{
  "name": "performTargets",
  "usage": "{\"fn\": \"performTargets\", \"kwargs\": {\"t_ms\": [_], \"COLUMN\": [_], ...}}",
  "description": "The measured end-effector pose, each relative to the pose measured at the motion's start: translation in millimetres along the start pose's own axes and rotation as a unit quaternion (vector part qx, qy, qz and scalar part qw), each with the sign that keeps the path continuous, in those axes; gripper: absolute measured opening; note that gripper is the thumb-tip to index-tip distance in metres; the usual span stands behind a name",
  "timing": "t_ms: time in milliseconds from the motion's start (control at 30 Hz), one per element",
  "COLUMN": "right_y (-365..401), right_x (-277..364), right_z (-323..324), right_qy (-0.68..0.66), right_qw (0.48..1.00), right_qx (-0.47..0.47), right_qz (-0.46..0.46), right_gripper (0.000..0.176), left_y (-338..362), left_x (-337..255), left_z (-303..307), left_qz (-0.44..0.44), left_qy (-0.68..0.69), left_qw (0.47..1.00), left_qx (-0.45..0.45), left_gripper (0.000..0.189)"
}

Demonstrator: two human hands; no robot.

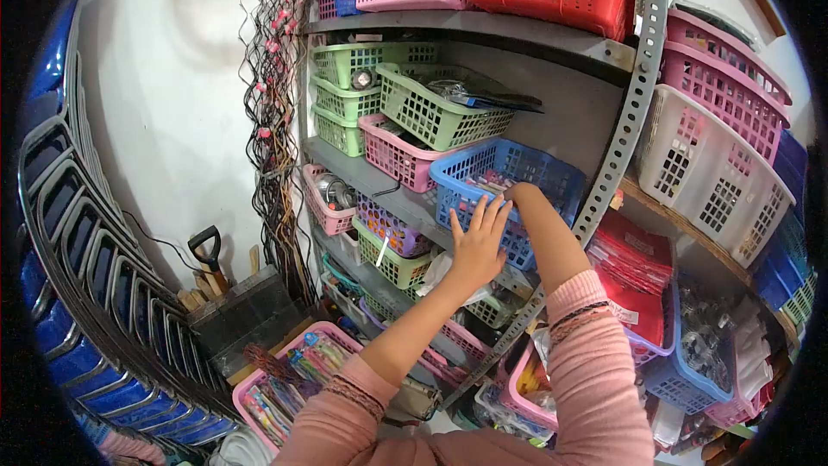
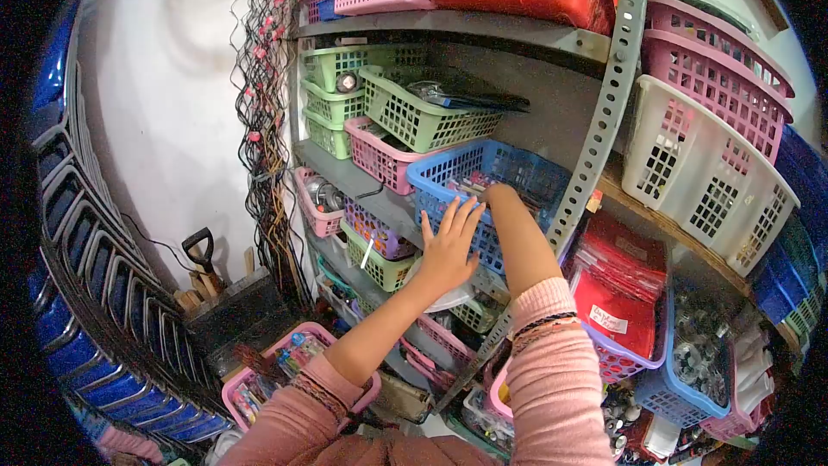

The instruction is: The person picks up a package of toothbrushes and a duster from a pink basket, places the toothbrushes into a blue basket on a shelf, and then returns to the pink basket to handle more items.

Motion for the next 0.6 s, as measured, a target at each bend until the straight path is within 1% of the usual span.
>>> {"fn": "performTargets", "kwargs": {"t_ms": [200, 233, 267, 300, 333, 367, 400, 433, 500, 533, 567, 600], "right_y": [21, 23, 24, 29, 39, 52, 65, 73, 90, 104, 122, 144], "right_x": [-6, -4, 1, 6, 8, 7, 9, 10, 9, 12, 15, 19], "right_z": [3, 4, 9, 12, 15, 22, 29, 31, 30, 32, 37, 42], "right_qy": [-0.009, -0.008, -0.033, -0.060, -0.061, -0.116, -0.171, -0.174, -0.231, -0.246, -0.251, -0.253], "right_qw": [0.995, 0.995, 0.979, 0.950, 0.950, 0.943, 0.930, 0.930, 0.915, 0.901, 0.899, 0.874], "right_qx": [-0.046, -0.041, -0.135, -0.226, -0.220, -0.252, -0.284, -0.279, -0.280, -0.300, -0.297, -0.312], "right_qz": [0.085, 0.088, 0.148, 0.207, 0.213, 0.185, 0.155, 0.161, 0.174, 0.196, 0.202, 0.274], "right_gripper": [0.024, 0.024, 0.020, 0.016, 0.016, 0.015, 0.016, 0.016, 0.015, 0.013, 0.013, 0.012], "left_y": [0, 1, 1, 2, 5, 10, 17, 28, 57, 73, 90, 109], "left_x": [-2, -2, -1, 1, 1, 1, 4, 8, 17, 23, 27, 31], "left_z": [3, 3, 4, 5, 7, 7, 10, 11, 11, 15, 22, 31], "left_qz": [0.005, 0.007, 0.004, 0.011, 0.009, 0.009, 0.003, 0.010, 0.019, 0.010, 0.016, 0.036], "left_qy": [-0.002, -0.006, -0.011, -0.011, 0.003, 0.017, 0.000, -0.003, -0.007, -0.018, -0.024, 0.000], "left_qw": [1.000, 1.000, 1.000, 0.999, 0.999, 0.999, 0.997, 0.996, 0.993, 0.993, 0.992, 0.992], "left_qx": [0.014, 0.018, 0.027, 0.031, 0.040, 0.049, 0.083, 0.086, 0.116, 0.119, 0.120, 0.119], "left_gripper": [0.078, 0.077, 0.077, 0.077, 0.078, 0.078, 0.080, 0.080, 0.082, 0.080, 0.080, 0.074]}}
Point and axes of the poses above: each hand's wrist, its own y-axis away from the middle knuckle, its own z-axis out of the back of the hand, x = y × z, the point moved 1 cm from there along -y, towards the middle knuckle, and after that the axes turned 10 degrees about -z, right-handed, at the moved point
